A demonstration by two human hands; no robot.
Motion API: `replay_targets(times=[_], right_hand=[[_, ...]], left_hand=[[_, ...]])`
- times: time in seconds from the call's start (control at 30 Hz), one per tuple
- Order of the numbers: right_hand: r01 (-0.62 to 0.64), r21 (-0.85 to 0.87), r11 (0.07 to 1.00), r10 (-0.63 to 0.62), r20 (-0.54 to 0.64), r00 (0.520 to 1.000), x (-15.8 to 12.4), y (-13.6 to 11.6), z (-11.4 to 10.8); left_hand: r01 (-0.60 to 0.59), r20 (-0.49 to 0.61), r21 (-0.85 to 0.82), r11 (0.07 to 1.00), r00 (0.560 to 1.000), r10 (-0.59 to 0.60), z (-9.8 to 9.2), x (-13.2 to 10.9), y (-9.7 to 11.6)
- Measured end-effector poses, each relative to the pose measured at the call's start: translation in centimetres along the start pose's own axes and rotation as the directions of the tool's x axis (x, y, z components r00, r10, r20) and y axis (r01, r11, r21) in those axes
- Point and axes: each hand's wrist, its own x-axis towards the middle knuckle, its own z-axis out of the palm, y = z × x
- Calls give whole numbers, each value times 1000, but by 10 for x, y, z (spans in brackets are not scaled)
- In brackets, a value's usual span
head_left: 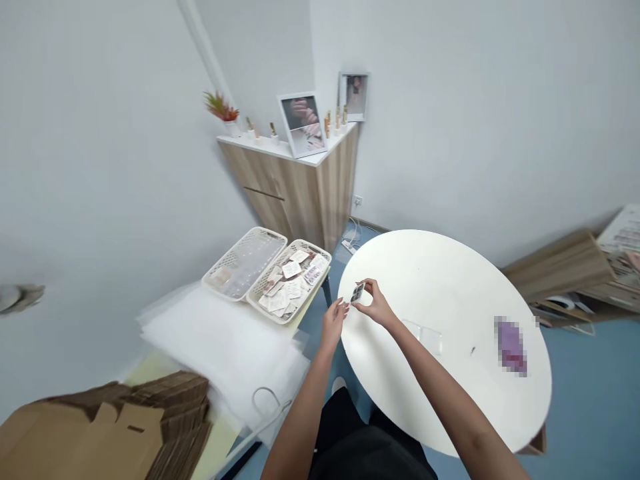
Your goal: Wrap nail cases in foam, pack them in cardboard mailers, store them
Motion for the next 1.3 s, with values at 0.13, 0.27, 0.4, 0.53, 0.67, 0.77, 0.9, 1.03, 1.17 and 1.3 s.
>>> replay_targets(times=[0.13, 0.27, 0.4, 0.53, 0.67, 0.77, 0.9, 1.03, 1.17, 1.3], right_hand=[[-91, 12, 996, 91, -27, 996, -51, 14, -44], [-162, -85, 983, 154, -103, 983, -99, 41, -79], [-239, -298, 924, 203, -148, 968, -137, 76, -105], [-211, -519, 828, 170, -127, 977, -155, 109, -120], [-264, -633, 728, 236, -131, 963, -157, 134, -124], [-311, -664, 680, 292, -145, 946, -155, 146, -122], [-343, -676, 652, 315, -171, 934, -156, 154, -116], [-375, -661, 650, 339, -189, 921, -158, 158, -115], [-390, -648, 654, 381, -164, 910, -167, 163, -125], [-349, -656, 669, 361, -124, 924, -183, 165, -140]], left_hand=[[195, 183, -195, 961, 970, -159, 52, -2, -17], [260, 218, -157, 953, 950, -223, 94, -10, -37], [189, 195, 1, 982, 963, -186, 129, -20, -59], [106, 189, 150, 983, 973, -134, 156, -26, -79], [46, 148, 258, 965, 985, -86, 167, -24, -94], [-151, 176, 443, 884, 981, 80, 167, -23, -105], [-506, 453, 655, 561, 857, 245, 162, -30, -117], [-660, 640, 672, 336, 746, 186, 162, -40, -121], [-699, 682, 676, 235, 713, 162, 160, -42, -122], [-762, 749, 624, 173, 646, 145, 155, -31, -118]])
